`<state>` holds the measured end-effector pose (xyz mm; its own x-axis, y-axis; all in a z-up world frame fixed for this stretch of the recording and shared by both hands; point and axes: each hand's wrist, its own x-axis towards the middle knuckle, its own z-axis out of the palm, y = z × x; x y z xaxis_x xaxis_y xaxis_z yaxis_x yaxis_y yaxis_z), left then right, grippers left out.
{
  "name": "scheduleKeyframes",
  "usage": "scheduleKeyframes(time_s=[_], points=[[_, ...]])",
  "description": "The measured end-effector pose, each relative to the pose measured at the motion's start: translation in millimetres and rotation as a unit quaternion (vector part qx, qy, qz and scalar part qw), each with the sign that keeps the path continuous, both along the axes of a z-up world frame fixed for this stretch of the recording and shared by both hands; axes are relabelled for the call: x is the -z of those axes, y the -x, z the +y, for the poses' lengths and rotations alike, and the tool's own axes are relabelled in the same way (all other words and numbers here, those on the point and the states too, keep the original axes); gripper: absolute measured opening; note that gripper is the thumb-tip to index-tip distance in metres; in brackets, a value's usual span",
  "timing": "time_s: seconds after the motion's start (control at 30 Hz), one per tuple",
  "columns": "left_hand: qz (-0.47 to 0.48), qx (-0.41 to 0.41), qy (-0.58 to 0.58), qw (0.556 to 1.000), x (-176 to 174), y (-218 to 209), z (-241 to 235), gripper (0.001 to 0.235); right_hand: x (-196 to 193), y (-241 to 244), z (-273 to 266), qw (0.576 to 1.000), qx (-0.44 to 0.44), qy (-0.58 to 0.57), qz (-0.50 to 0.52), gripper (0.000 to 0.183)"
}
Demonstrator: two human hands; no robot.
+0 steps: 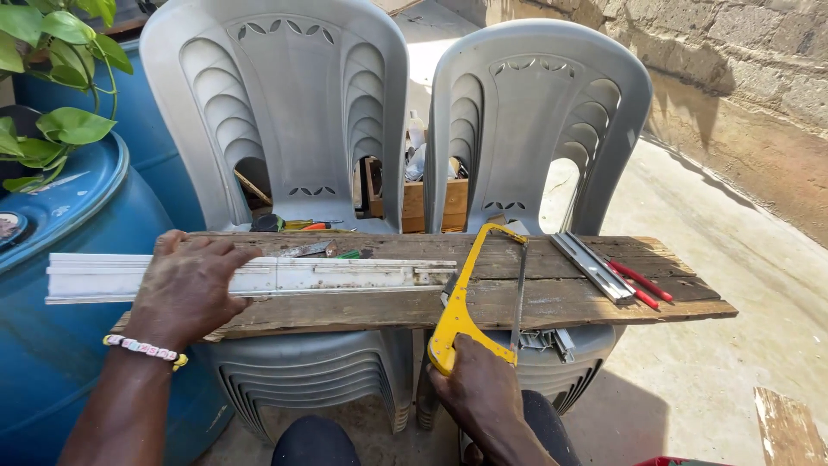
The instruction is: A person uses a hacksaw to cut a metal profile on a makeshift workbench and then inspects the cut pieces for fit and quality.
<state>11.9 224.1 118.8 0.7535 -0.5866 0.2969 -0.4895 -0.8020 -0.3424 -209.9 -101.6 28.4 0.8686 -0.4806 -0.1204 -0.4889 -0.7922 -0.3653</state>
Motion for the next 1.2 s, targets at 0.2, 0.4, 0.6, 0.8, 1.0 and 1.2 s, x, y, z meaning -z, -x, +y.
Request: scheduleKeyframes(time_s=[0.2,0.4,0.6,0.8,1.0,1.2], points=[[-0.118,-0.051,-0.004,0.992,-34,33,26,0.070,42,-54,31,0.999,-0.039,-0.001,-0.014,0.059],[-0.117,0.056,0.098,0.987,-22,33,-1,0.063,75,-90,11,0.979,-0.160,0.077,-0.100,0.062],[-0.042,0.120,0.161,0.979,-1,31,-57,0.073,31,-49,-16,0.961,-0.239,0.026,-0.140,0.067],[0.026,0.164,0.185,0.969,21,41,-93,0.076,-53,-16,-66,0.881,-0.268,0.083,-0.381,0.039],[0.097,0.194,0.224,0.950,22,65,-107,0.074,-65,6,-123,0.931,-0.217,0.169,-0.240,0.087],[-0.004,0.223,0.184,0.957,31,83,-117,0.081,-42,7,-137,0.927,-0.162,0.247,-0.232,0.081]])
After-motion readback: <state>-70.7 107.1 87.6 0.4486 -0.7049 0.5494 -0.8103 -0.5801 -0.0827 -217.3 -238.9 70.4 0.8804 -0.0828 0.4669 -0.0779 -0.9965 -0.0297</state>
